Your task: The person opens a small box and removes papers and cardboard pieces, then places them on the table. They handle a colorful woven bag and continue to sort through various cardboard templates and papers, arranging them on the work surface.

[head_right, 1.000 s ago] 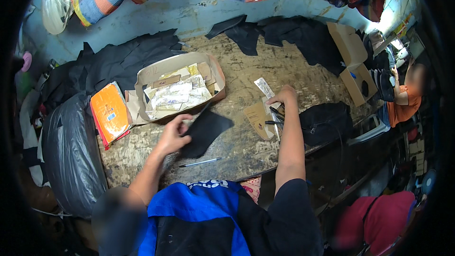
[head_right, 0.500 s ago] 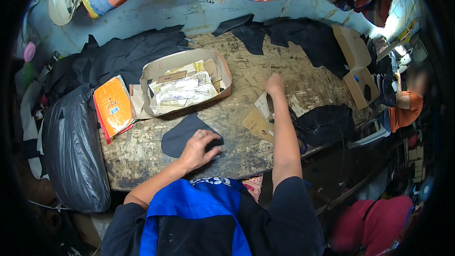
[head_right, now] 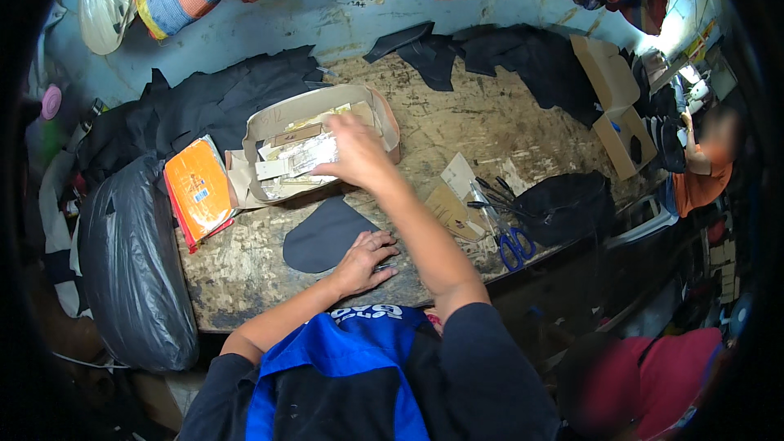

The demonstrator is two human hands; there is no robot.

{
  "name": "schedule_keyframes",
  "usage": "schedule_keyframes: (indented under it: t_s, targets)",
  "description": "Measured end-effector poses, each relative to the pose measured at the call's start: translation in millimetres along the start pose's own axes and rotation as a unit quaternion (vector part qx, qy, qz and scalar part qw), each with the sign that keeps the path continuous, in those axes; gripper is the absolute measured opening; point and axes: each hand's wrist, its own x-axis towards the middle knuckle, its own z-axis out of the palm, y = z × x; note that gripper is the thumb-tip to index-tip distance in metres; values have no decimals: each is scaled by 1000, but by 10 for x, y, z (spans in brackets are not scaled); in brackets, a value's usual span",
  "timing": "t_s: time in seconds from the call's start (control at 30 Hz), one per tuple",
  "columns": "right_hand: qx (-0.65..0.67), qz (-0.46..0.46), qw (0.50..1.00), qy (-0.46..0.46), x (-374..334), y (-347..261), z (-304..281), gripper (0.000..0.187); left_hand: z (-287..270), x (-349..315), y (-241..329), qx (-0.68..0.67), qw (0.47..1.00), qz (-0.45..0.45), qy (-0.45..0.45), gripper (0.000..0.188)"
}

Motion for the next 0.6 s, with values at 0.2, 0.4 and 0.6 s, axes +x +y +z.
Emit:
schedule_keyframes:
  t_s: [0.2, 0.4, 0.6]
  targets:
    - [-152, 363, 887, -243, -540, 877, -802, 98, -20, 14, -7, -10, 1000, 10, -17, 34]
    - [-349, 287, 825, -339, -831, 1124, -459, 133, -38, -26, -10, -18, 1000, -9, -16, 31]
    - [-264, 250, 883, -297, -791, 1189, -286, 110, -92, -162, -31, -19, 1000, -18, -17, 29]
